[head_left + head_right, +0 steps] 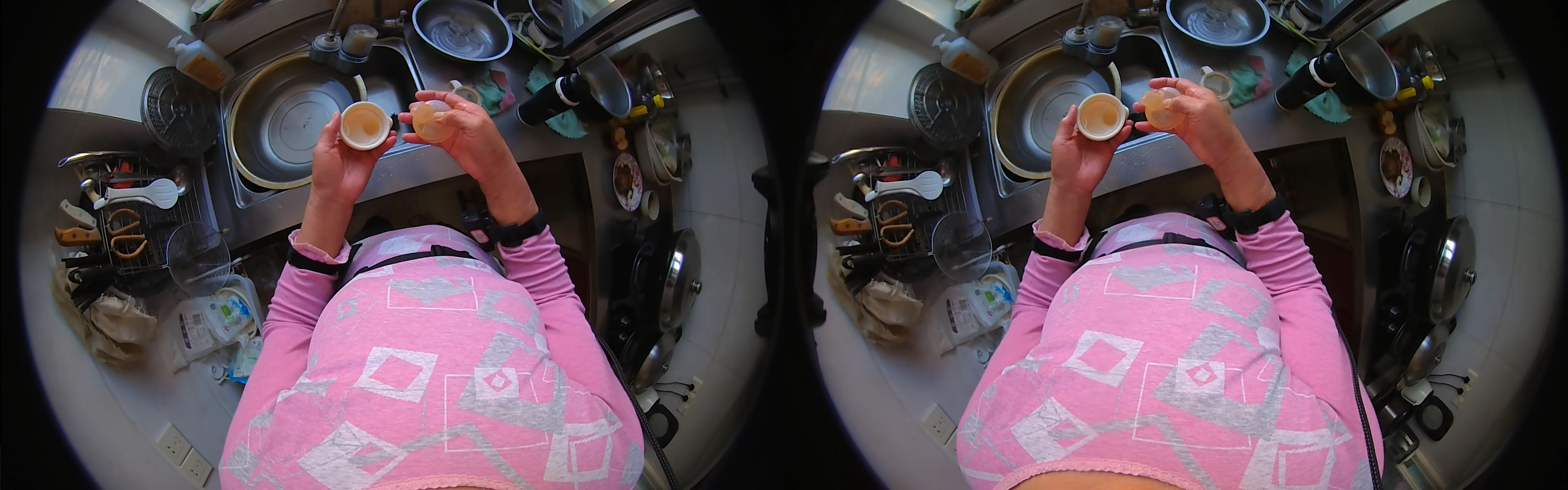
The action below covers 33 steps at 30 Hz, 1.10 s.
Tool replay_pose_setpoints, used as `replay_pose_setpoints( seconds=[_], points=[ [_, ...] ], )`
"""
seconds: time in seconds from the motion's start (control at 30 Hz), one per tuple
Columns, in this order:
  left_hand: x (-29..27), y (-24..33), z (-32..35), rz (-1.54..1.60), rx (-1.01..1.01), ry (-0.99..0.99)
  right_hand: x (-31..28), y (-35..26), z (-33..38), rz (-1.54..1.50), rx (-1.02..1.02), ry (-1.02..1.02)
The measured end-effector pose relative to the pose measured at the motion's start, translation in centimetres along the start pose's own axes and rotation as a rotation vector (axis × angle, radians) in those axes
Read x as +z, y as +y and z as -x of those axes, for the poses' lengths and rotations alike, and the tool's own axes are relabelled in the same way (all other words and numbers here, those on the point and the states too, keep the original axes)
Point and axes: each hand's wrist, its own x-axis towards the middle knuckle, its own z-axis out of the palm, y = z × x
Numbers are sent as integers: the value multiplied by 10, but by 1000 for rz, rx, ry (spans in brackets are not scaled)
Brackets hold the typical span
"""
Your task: The person assembles two small cups by attaching white plastic handles to clear glass bodies at the kitchen sink. They then carry the assembled cups and a black thermos to a dining table and place them down.
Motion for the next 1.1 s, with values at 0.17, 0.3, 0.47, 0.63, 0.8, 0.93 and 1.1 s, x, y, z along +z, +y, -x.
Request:
replay_pose_setpoints(
  seconds=[0.17,0.3,0.47,0.63,0.8,0.93,1.1],
  points=[
    [0,-8,-3,-53,-115,-83,13,-9,5,541,-295,21],
    [6,-12,-3,-107,-128,-81,23,-12,10,506,-370,61],
    [13,-14,-1,-111,-89,-96,25,-12,10,489,-326,124],
    [17,-17,0,-95,-93,-152,30,-4,10,511,-265,92],
    [18,-18,2,-55,-97,-175,36,4,8,727,-352,135],
    [18,-17,4,-70,-94,-174,37,5,8,832,-416,164],
    [18,-17,6,-61,-95,-170,39,6,9,823,-377,192]
  ],
)
